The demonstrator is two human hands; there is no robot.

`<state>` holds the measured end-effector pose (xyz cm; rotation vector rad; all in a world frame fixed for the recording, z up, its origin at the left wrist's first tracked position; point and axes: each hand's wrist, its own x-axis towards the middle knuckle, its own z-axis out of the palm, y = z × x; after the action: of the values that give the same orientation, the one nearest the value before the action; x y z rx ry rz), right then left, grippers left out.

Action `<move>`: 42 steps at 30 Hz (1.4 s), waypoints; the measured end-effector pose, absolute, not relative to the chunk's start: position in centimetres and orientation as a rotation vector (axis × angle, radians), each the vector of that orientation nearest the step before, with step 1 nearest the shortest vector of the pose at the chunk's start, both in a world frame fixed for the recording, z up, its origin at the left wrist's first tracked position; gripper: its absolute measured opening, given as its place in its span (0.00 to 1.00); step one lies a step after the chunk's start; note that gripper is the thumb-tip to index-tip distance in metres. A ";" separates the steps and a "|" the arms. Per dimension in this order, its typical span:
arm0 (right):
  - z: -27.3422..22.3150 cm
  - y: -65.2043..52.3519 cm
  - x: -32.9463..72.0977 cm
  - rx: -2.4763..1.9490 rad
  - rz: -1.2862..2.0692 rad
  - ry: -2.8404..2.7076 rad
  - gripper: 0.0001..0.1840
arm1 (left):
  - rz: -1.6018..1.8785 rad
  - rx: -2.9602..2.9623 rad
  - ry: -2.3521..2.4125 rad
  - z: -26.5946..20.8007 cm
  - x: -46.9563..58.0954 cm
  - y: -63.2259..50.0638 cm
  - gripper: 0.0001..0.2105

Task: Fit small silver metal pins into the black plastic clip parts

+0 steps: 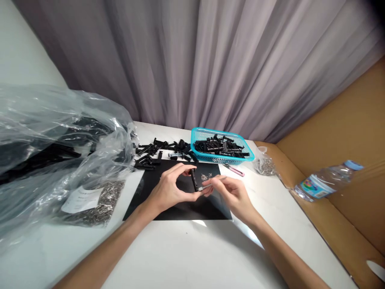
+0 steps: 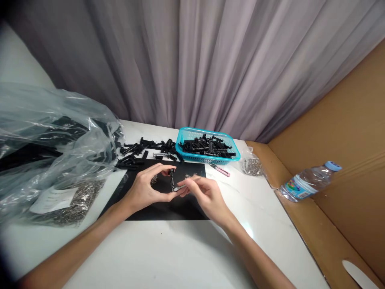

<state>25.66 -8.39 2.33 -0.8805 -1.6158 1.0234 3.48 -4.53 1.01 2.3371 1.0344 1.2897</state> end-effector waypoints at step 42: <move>1.7 -5.7 28.1 -1.081 0.892 -1.749 0.12 | 0.931 2.334 1.029 1.3 3.6 -4.5 0.31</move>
<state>28.14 -5.69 1.70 -1.0815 -1.7490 0.8916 3.61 -4.53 1.31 2.3337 1.0294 0.9311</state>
